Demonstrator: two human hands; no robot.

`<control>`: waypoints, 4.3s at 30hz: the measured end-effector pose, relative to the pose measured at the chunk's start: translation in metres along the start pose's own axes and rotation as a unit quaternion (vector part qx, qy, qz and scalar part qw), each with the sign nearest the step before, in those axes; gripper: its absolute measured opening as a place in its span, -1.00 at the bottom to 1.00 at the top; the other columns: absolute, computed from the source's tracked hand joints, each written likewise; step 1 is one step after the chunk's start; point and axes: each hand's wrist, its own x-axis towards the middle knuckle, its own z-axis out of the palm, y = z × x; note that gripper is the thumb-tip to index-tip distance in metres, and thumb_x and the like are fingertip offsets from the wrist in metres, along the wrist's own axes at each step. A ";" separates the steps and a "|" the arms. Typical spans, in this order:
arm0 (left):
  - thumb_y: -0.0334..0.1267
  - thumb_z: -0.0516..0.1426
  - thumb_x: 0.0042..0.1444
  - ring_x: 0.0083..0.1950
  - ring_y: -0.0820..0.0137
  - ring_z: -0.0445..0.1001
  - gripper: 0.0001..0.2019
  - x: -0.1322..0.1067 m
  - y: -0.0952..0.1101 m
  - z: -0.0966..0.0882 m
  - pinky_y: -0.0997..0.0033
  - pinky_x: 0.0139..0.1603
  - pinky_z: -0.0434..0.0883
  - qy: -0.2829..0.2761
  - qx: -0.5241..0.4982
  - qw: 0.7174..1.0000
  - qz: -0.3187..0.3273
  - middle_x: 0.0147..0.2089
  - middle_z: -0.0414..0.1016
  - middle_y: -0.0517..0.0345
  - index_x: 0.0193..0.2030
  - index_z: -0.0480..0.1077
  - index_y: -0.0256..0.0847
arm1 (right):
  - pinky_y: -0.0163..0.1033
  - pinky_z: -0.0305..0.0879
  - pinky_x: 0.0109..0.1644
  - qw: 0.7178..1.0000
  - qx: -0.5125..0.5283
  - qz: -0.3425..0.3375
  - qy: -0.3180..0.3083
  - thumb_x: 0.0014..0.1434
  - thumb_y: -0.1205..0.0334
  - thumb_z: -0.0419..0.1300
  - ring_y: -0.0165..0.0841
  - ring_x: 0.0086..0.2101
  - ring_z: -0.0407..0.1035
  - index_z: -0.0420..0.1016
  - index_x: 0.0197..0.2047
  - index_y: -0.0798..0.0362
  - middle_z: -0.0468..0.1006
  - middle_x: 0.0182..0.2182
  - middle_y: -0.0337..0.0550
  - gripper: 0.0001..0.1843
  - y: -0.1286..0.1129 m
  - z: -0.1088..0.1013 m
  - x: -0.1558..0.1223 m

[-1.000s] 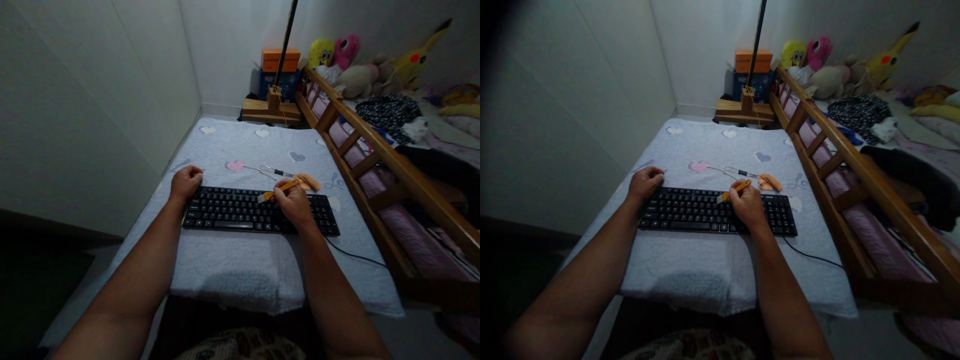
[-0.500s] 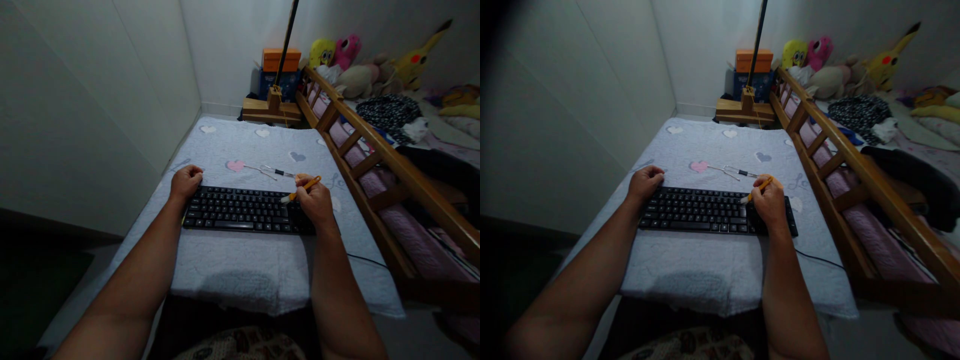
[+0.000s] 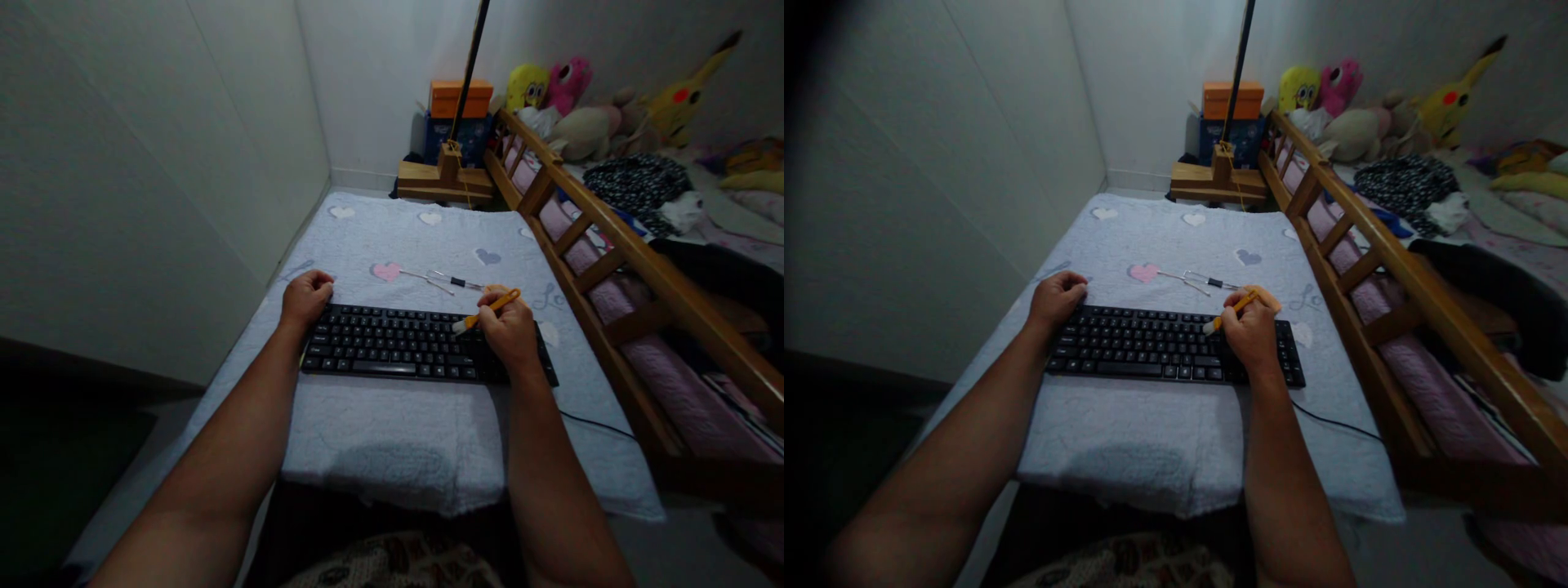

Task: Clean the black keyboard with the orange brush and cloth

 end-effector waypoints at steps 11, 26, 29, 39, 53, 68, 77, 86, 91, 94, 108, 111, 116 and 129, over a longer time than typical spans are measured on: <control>-0.18 0.17 -0.04 -0.25 0.25 0.52 -0.76 0.001 0.000 0.001 0.27 -0.07 0.46 0.000 0.001 1.000 0.005 -0.32 0.59 0.14 -0.25 0.58 -0.17 | -0.20 0.41 -0.37 0.971 0.187 0.082 -0.125 0.19 0.00 0.26 -0.29 -0.48 0.47 0.45 -0.27 -0.08 0.56 -0.50 -0.25 -0.81 -0.031 0.026 -0.017; -0.16 0.16 -0.06 -0.29 0.27 0.49 -0.77 0.000 0.004 -0.001 0.28 -0.11 0.42 -0.001 0.003 1.000 0.007 -0.36 0.55 0.16 -0.28 0.55 -0.16 | -0.25 0.35 -0.34 0.979 0.075 0.033 -0.187 0.23 0.08 0.18 -0.32 -0.48 0.48 0.45 -0.30 -0.05 0.58 -0.51 -0.23 -0.85 -0.041 0.044 -0.026; -0.17 0.16 -0.06 -0.28 0.28 0.49 -0.77 -0.001 0.005 -0.001 0.27 -0.09 0.43 -0.002 0.001 1.000 0.006 -0.36 0.55 0.17 -0.28 0.55 -0.16 | -0.26 0.27 -0.40 0.987 0.037 0.022 -0.156 0.19 0.11 0.17 -0.36 -0.56 0.36 0.41 -0.37 -0.06 0.45 -0.60 -0.30 -0.87 -0.041 0.037 -0.023; -0.20 0.17 -0.06 -0.26 0.26 0.51 -0.78 0.000 0.003 -0.001 0.28 -0.07 0.45 -0.001 0.006 1.000 0.003 -0.33 0.59 0.16 -0.26 0.57 -0.15 | -0.21 0.44 -0.35 0.956 0.193 0.095 -0.197 0.22 -0.09 0.25 -0.28 -0.46 0.54 0.43 -0.24 -0.08 0.63 -0.45 -0.20 -0.73 -0.042 0.045 -0.030; -0.19 0.17 -0.06 -0.25 0.26 0.51 -0.76 0.001 0.001 0.000 0.26 -0.04 0.46 -0.004 -0.003 1.000 0.010 -0.31 0.59 0.14 -0.25 0.57 -0.17 | -0.21 0.27 -0.34 0.995 0.009 0.016 -0.094 0.11 0.14 0.18 -0.34 -0.54 0.32 0.40 -0.37 -0.08 0.41 -0.58 -0.31 -0.93 -0.039 0.029 -0.019; -0.16 0.17 -0.05 -0.25 0.25 0.52 -0.76 0.002 -0.001 0.001 0.27 -0.06 0.46 -0.002 0.002 1.000 0.005 -0.33 0.59 0.14 -0.26 0.58 -0.15 | -0.21 0.27 -0.34 0.995 0.022 0.015 -0.093 0.08 0.16 0.17 -0.32 -0.50 0.34 0.45 -0.37 -0.08 0.45 -0.56 -0.29 -0.93 -0.034 0.029 -0.019; -0.16 0.16 -0.07 -0.28 0.25 0.50 -0.76 0.001 0.000 0.000 0.27 -0.12 0.43 -0.003 0.002 1.000 0.010 -0.34 0.57 0.15 -0.27 0.56 -0.14 | -0.13 0.35 -0.25 0.999 -0.021 0.011 -0.033 -0.04 0.19 0.15 -0.25 -0.45 0.38 0.45 -0.43 -0.08 0.48 -0.53 -0.23 -0.93 -0.022 0.015 -0.009; -0.15 0.17 -0.05 -0.25 0.24 0.52 -0.75 0.002 -0.002 0.002 0.26 -0.07 0.46 -0.001 0.003 1.000 0.005 -0.31 0.60 0.13 -0.25 0.58 -0.15 | -0.15 0.35 -0.30 0.995 0.067 0.053 -0.056 0.02 0.15 0.16 -0.26 -0.46 0.41 0.46 -0.36 -0.08 0.47 -0.54 -0.27 -0.90 -0.018 0.013 -0.009; -0.18 0.17 -0.06 -0.27 0.23 0.52 -0.77 0.001 -0.002 0.002 0.25 -0.10 0.44 0.002 -0.001 1.000 0.003 -0.34 0.57 0.14 -0.26 0.57 -0.15 | -0.14 0.33 -0.30 0.991 0.064 0.037 -0.110 0.07 0.13 0.17 -0.27 -0.47 0.39 0.45 -0.38 -0.08 0.49 -0.53 -0.25 -0.92 -0.024 0.020 -0.012; -0.17 0.17 -0.06 -0.27 0.24 0.52 -0.76 0.001 -0.002 0.002 0.25 -0.10 0.45 0.001 -0.003 1.000 0.003 -0.34 0.57 0.14 -0.26 0.58 -0.15 | -0.14 0.32 -0.28 0.996 0.019 0.014 -0.081 0.01 0.17 0.15 -0.26 -0.44 0.38 0.44 -0.43 -0.08 0.48 -0.52 -0.23 -0.93 -0.023 0.016 -0.009; -0.17 0.17 -0.05 -0.27 0.26 0.50 -0.78 0.001 0.001 0.001 0.28 -0.11 0.43 -0.002 0.001 1.000 0.003 -0.35 0.57 0.16 -0.27 0.56 -0.15 | -0.05 0.41 0.02 0.998 -0.063 0.012 -0.012 -0.02 0.21 0.14 -0.16 -0.23 0.49 0.42 -0.46 -0.07 0.58 -0.38 -0.13 -0.95 0.000 -0.010 0.002; -0.18 0.17 -0.05 -0.27 0.25 0.51 -0.77 0.002 0.000 0.001 0.27 -0.11 0.44 0.000 0.001 1.000 0.005 -0.35 0.58 0.16 -0.26 0.57 -0.16 | -0.03 0.40 0.08 0.997 -0.068 0.020 -0.002 -0.02 0.22 0.13 -0.15 -0.18 0.52 0.45 -0.46 -0.05 0.62 -0.33 -0.12 -0.93 0.005 -0.015 0.003; -0.20 0.18 -0.06 -0.29 0.25 0.51 -0.79 0.001 0.001 0.002 0.26 -0.11 0.45 0.004 -0.004 1.000 0.000 -0.37 0.57 0.17 -0.28 0.57 -0.16 | -0.06 0.40 0.03 1.000 -0.007 0.020 0.007 -0.02 0.20 0.14 -0.16 -0.17 0.51 0.45 -0.44 -0.05 0.61 -0.30 -0.12 -0.92 0.003 -0.011 0.001; -0.18 0.18 -0.06 -0.29 0.27 0.50 -0.77 0.001 0.002 0.000 0.24 -0.06 0.47 0.002 -0.005 1.000 -0.003 -0.37 0.56 0.18 -0.27 0.58 -0.16 | -0.08 0.43 -0.06 0.998 0.010 0.058 0.012 -0.03 0.22 0.16 -0.21 -0.26 0.50 0.48 -0.44 -0.04 0.63 -0.30 -0.13 -0.93 0.006 -0.017 0.002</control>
